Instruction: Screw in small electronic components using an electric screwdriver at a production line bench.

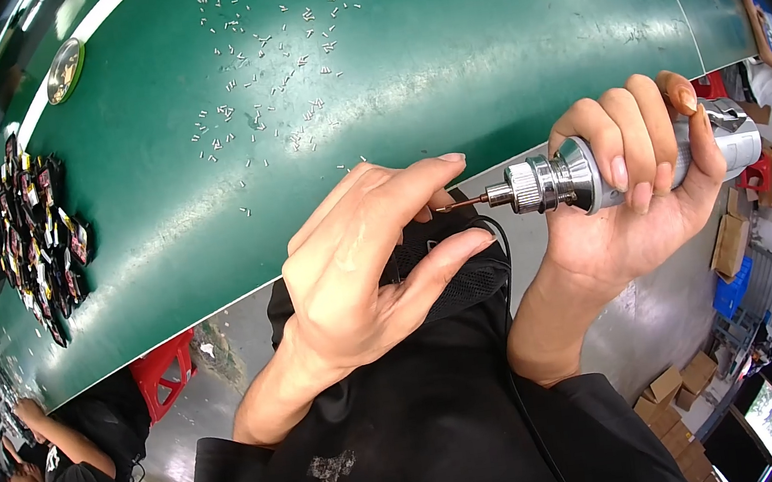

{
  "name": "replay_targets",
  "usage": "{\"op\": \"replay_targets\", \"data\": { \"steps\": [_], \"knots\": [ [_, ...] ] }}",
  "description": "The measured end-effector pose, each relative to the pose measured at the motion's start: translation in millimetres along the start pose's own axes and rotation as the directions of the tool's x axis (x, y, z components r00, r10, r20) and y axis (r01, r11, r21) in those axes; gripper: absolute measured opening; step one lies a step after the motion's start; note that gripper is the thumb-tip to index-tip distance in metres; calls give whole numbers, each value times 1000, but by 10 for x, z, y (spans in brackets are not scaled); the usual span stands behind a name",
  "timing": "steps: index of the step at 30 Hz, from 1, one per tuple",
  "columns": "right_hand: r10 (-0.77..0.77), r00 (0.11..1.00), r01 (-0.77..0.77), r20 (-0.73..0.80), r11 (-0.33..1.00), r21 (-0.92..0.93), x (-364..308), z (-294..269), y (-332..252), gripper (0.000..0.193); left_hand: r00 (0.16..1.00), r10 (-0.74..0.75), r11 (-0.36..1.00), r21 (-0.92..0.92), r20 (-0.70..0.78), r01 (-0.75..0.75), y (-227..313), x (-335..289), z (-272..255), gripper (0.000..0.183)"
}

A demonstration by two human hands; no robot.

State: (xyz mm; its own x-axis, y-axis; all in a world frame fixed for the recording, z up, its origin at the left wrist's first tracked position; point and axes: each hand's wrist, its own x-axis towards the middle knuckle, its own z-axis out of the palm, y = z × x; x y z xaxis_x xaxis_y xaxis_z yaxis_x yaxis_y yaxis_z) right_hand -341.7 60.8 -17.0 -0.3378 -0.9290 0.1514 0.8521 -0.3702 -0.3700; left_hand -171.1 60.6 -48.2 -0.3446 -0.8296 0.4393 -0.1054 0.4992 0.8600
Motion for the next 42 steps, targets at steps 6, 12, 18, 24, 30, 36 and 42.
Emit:
{"op": "replay_targets", "data": {
  "steps": [6, 12, 18, 24, 30, 36, 42],
  "knots": [
    [-43, 998, 43, -36, 999, -18, 25, 113, -47, 10, 999, -30, 996, 80, 9, 30, 73, 20, -153, 39],
    [-42, 964, 36, -263, 999, -27, 85, -155, 7, 9, 998, 33, 955, 296, -56, -15, 68, 146, -539, 11],
    [-22, 961, 48, -277, 995, 89, 249, -330, -108, 8, 958, 141, 853, 461, 249, -246, -11, 872, -769, 22],
    [43, 973, -2, -227, 984, 181, 443, -461, -211, 8, 929, 135, 864, 417, 346, -281, -557, 2047, -155, 9],
    [75, 989, -48, -129, 979, 200, 443, -585, -283, 9, 913, 276, 876, 312, 301, -368, -1107, 3248, 882, 27],
    [3, 983, 25, -185, 988, 152, 402, -603, -261, 11, 952, -19, 886, 447, 306, -126, -1487, 4086, 1579, 34],
    [103, 951, -28, -291, 968, 251, 423, -538, -291, 14, 985, 21, 660, 738, 172, -143, -1595, 4365, 1996, 42]
  ]
}}
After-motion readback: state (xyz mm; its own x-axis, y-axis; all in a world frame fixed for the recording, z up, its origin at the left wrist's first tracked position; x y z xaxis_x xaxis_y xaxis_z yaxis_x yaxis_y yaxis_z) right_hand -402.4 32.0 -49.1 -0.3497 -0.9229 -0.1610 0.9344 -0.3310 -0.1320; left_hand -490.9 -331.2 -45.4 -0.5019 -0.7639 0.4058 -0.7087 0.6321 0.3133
